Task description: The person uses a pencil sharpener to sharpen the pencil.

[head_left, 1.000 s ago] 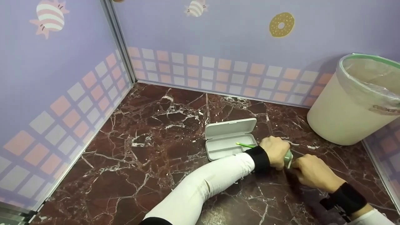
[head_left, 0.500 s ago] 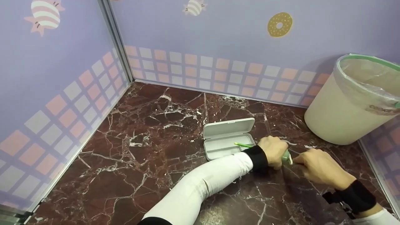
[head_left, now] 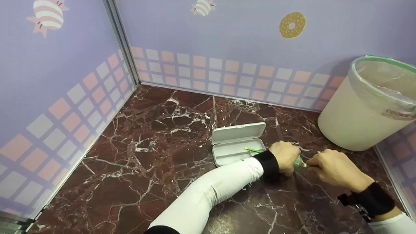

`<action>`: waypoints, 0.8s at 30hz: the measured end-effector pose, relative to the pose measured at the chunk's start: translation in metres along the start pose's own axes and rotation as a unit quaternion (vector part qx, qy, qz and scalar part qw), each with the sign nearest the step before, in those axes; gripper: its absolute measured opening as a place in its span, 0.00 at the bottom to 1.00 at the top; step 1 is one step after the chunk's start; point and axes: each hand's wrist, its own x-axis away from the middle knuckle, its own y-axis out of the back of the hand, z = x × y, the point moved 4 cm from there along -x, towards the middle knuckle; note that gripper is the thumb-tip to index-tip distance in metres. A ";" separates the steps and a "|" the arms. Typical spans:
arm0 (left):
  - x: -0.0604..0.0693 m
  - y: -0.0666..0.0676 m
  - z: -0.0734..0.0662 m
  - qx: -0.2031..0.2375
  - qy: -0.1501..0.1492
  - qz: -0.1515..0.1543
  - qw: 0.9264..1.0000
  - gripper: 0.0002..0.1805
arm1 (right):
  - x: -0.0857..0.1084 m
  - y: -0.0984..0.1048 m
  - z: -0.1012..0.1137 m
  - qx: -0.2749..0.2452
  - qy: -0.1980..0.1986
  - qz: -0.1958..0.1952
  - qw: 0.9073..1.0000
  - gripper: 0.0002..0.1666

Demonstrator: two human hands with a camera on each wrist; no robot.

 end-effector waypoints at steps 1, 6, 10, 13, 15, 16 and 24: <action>0.000 0.000 0.001 0.001 0.000 0.000 1.000 0.24 | -0.001 0.001 -0.001 -0.002 -0.001 0.002 1.000 0.21; 0.000 0.002 0.004 0.000 -0.002 -0.002 1.000 0.23 | -0.007 0.005 -0.005 -0.016 -0.012 0.006 1.000 0.16; 0.001 0.004 0.007 -0.002 -0.002 -0.004 1.000 0.22 | -0.015 0.006 -0.010 -0.020 -0.019 -0.008 1.000 0.18; 0.001 0.004 0.010 -0.001 0.000 -0.002 1.000 0.23 | -0.021 0.005 -0.013 -0.026 -0.022 -0.009 0.999 0.17; 0.001 0.004 0.013 0.000 0.002 0.000 1.000 0.23 | -0.025 0.005 -0.015 -0.037 -0.026 -0.001 0.999 0.12; 0.001 0.004 0.014 0.000 0.003 0.000 1.000 0.23 | -0.027 0.005 -0.016 -0.044 -0.029 0.004 0.999 0.11; 0.001 0.004 0.023 -0.004 0.008 -0.002 1.000 0.26 | -0.040 0.001 -0.019 -0.060 -0.041 0.037 0.997 0.16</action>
